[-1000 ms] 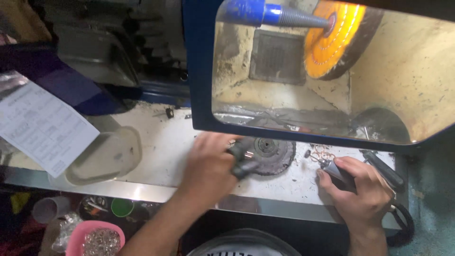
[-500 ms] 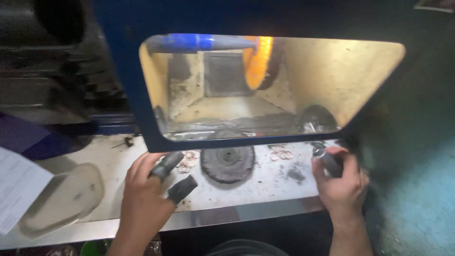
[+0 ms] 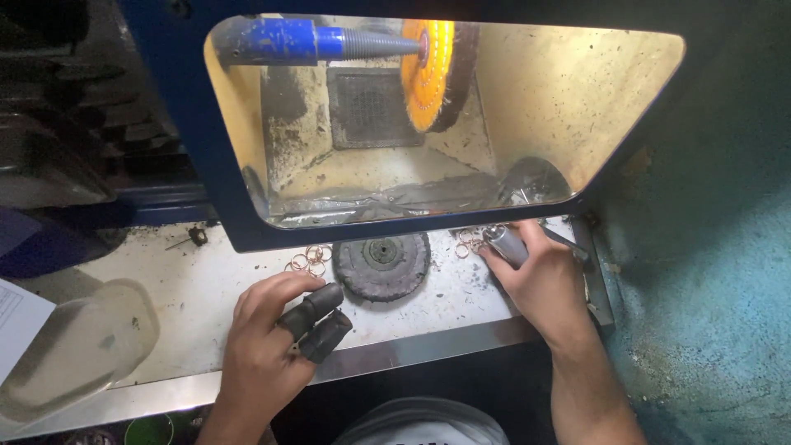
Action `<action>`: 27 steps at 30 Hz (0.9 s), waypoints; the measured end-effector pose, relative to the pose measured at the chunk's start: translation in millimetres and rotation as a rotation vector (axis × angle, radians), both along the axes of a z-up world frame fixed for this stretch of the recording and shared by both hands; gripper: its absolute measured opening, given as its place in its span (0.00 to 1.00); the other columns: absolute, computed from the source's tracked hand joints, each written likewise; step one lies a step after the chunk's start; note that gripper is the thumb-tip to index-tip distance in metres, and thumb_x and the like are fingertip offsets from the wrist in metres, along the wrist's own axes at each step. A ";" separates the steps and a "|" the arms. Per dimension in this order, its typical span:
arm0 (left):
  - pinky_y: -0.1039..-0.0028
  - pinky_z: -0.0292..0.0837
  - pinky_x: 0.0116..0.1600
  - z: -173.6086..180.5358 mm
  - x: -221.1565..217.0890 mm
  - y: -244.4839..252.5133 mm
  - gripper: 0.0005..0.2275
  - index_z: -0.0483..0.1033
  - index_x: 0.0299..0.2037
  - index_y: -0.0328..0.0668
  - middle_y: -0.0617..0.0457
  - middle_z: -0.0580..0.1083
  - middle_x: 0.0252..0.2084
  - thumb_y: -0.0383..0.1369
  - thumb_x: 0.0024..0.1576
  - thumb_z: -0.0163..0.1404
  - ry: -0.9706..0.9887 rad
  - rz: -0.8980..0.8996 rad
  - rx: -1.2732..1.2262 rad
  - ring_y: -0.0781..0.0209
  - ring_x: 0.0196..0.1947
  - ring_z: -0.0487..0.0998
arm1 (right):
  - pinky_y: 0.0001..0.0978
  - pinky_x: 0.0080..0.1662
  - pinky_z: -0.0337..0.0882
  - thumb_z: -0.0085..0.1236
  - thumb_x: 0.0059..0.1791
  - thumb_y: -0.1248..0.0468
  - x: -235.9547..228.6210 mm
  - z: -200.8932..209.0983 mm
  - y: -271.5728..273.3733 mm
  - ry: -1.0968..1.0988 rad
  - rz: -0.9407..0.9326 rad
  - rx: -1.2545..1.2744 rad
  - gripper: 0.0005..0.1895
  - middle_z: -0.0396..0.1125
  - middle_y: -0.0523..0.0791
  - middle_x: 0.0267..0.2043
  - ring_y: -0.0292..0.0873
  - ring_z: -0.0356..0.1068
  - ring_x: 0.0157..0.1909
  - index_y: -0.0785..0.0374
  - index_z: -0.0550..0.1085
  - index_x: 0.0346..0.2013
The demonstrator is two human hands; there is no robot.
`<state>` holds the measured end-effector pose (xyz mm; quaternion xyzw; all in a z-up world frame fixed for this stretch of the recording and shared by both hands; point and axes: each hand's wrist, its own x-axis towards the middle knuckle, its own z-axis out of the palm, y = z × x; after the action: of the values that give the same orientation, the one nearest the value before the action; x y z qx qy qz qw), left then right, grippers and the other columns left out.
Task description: The person uses a rotary tool to polish small copper-colored metal rings. They hold each ring with a padded holder in the left hand and apply the rotary tool with the right hand, working on the surface of the rings one at a time on a workbench.
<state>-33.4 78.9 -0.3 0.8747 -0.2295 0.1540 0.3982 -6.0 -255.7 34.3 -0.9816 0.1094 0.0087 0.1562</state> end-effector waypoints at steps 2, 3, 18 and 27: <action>0.58 0.69 0.61 1.2 0.1 0.3 0.19 0.76 0.50 0.40 0.56 0.73 0.54 0.39 0.52 0.62 0.008 0.006 -0.004 0.50 0.56 0.75 | 0.40 0.37 0.76 0.69 0.46 0.50 1.4 1.6 2.7 0.008 0.007 0.001 0.22 0.77 0.48 0.37 0.50 0.78 0.38 0.61 0.75 0.46; 0.58 0.70 0.61 1.6 0.2 0.2 0.20 0.75 0.51 0.39 0.56 0.73 0.54 0.39 0.52 0.63 0.015 0.010 -0.008 0.50 0.56 0.75 | 0.39 0.37 0.76 0.69 0.46 0.51 1.8 2.3 3.7 0.015 0.012 0.002 0.22 0.77 0.48 0.37 0.49 0.78 0.37 0.62 0.75 0.45; 0.59 0.73 0.59 6.8 4.4 -0.6 0.16 0.78 0.48 0.38 0.55 0.73 0.52 0.38 0.54 0.62 -0.043 0.015 -0.031 0.49 0.53 0.76 | 0.41 0.33 0.67 0.68 0.47 0.49 4.9 3.6 11.9 0.069 -0.048 -0.090 0.22 0.72 0.46 0.25 0.48 0.72 0.28 0.60 0.68 0.27; 0.57 0.72 0.59 1.5 6.3 -1.1 0.19 0.77 0.49 0.36 0.56 0.72 0.53 0.39 0.53 0.63 0.006 0.011 -0.028 0.48 0.54 0.76 | 0.37 0.38 0.74 0.67 0.46 0.55 -1.4 8.3 14.4 0.050 -0.010 -0.026 0.15 0.78 0.42 0.34 0.45 0.78 0.38 0.54 0.76 0.44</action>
<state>-27.1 77.7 1.2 0.8708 -0.2211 0.1568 0.4101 -7.4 -241.3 42.7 -0.9825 0.1185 0.0312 0.1406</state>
